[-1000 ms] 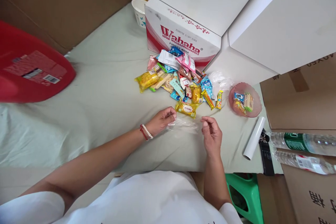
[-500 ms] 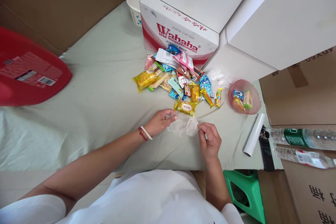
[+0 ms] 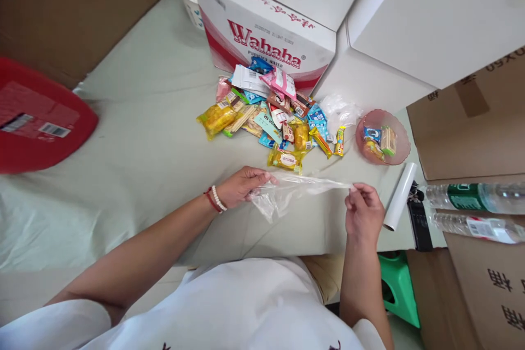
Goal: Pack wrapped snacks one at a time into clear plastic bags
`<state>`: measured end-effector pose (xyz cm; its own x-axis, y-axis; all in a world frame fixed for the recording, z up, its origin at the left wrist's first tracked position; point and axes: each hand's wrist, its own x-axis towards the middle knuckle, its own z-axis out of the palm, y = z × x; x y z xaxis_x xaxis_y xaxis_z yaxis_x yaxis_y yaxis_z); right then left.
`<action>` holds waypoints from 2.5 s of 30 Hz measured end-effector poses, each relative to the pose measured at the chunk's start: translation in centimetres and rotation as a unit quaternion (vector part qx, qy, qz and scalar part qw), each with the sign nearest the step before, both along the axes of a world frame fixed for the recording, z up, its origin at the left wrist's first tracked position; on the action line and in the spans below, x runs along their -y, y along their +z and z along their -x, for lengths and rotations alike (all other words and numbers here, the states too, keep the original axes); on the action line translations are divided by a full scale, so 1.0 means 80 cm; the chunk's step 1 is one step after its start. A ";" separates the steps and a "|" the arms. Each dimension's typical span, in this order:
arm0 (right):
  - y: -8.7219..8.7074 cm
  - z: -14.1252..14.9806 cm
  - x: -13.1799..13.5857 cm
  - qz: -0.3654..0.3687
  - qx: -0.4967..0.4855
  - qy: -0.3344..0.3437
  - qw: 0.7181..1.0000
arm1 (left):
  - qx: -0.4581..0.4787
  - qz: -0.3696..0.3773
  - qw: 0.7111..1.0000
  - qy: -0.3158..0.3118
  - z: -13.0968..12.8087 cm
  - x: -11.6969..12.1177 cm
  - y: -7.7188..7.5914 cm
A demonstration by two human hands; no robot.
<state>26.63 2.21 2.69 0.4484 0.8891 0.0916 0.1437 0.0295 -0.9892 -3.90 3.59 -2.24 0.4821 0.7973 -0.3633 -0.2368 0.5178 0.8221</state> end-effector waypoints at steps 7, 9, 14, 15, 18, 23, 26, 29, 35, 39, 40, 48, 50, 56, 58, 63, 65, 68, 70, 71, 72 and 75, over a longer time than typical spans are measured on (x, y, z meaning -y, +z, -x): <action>0.013 0.014 -0.029 -0.013 0.085 -0.020 0.996 | -0.032 -0.045 0.998 -0.034 -0.011 0.009 -0.002; 0.005 0.031 -0.015 0.118 0.055 0.057 0.990 | -0.035 -0.041 0.998 -0.017 -0.014 0.010 -0.003; -0.024 0.076 -0.001 0.234 -0.058 0.138 0.961 | -0.041 -0.056 0.997 -0.021 -0.018 0.012 -0.004; -0.027 0.083 -0.001 0.221 -0.073 0.147 0.961 | -0.039 -0.059 0.997 -0.023 -0.018 0.013 -0.004; -0.027 0.090 -0.001 0.142 -0.081 0.132 0.978 | -0.028 -0.061 0.998 0.018 -0.018 0.014 -0.003; -0.018 0.073 0.019 0.009 -0.027 0.096 0.995 | -0.010 -0.135 0.987 0.090 -0.011 0.013 0.004; -0.024 0.062 0.028 0.071 -0.018 0.138 0.988 | -0.034 -0.208 0.971 0.110 -0.008 0.010 0.002; -0.033 0.056 0.031 0.127 -0.027 0.160 0.979 | -0.024 -0.185 0.974 0.131 -0.008 0.007 -0.006; -0.027 0.054 0.032 0.138 -0.012 0.238 0.961 | -0.104 -0.235 0.955 0.146 -0.008 0.006 -0.006; -0.019 0.056 0.029 0.129 0.010 0.269 0.954 | -0.111 -0.216 0.962 0.122 -0.007 0.006 0.003; -0.017 0.057 0.027 0.126 0.012 0.272 0.954 | -0.099 -0.200 0.969 0.108 -0.006 0.006 0.005; -0.008 0.062 0.022 0.112 0.018 0.291 0.950 | -0.063 -0.178 0.978 0.086 -0.006 0.007 0.012; -0.007 0.063 0.018 0.118 0.021 0.291 0.949 | -0.050 -0.174 0.981 0.076 -0.007 0.007 0.011; -0.006 0.065 0.008 0.073 0.162 0.124 0.976 | -0.006 -0.146 0.984 0.099 -0.010 0.008 0.010; 0.000 0.073 0.013 0.029 0.219 0.050 0.974 | -0.001 -0.136 0.985 0.106 -0.012 0.009 0.010; 0.005 0.124 0.020 0.111 0.167 0.243 0.949 | -0.001 -0.144 0.984 0.100 -0.015 0.012 0.008; -0.001 0.142 0.013 0.129 0.131 0.290 0.939 | -0.003 -0.153 0.982 0.107 -0.017 0.012 0.008; -0.009 0.149 0.001 0.124 0.063 0.276 0.951 | 0.009 -0.130 0.982 0.138 -0.017 0.011 0.008; -0.008 0.141 -0.002 0.118 0.001 0.241 0.963 | 0.037 -0.089 0.981 0.170 -0.016 0.009 0.008; -0.005 0.136 -0.002 0.118 -0.031 0.225 0.967 | 0.054 -0.066 0.979 0.184 -0.015 0.008 0.008; -0.002 0.129 0.000 0.119 -0.059 0.213 0.968 | 0.070 -0.045 0.978 0.193 -0.014 0.008 0.008; 0.008 0.108 0.009 0.122 -0.104 0.193 0.968 | 0.106 -0.008 0.974 0.198 -0.012 0.007 0.011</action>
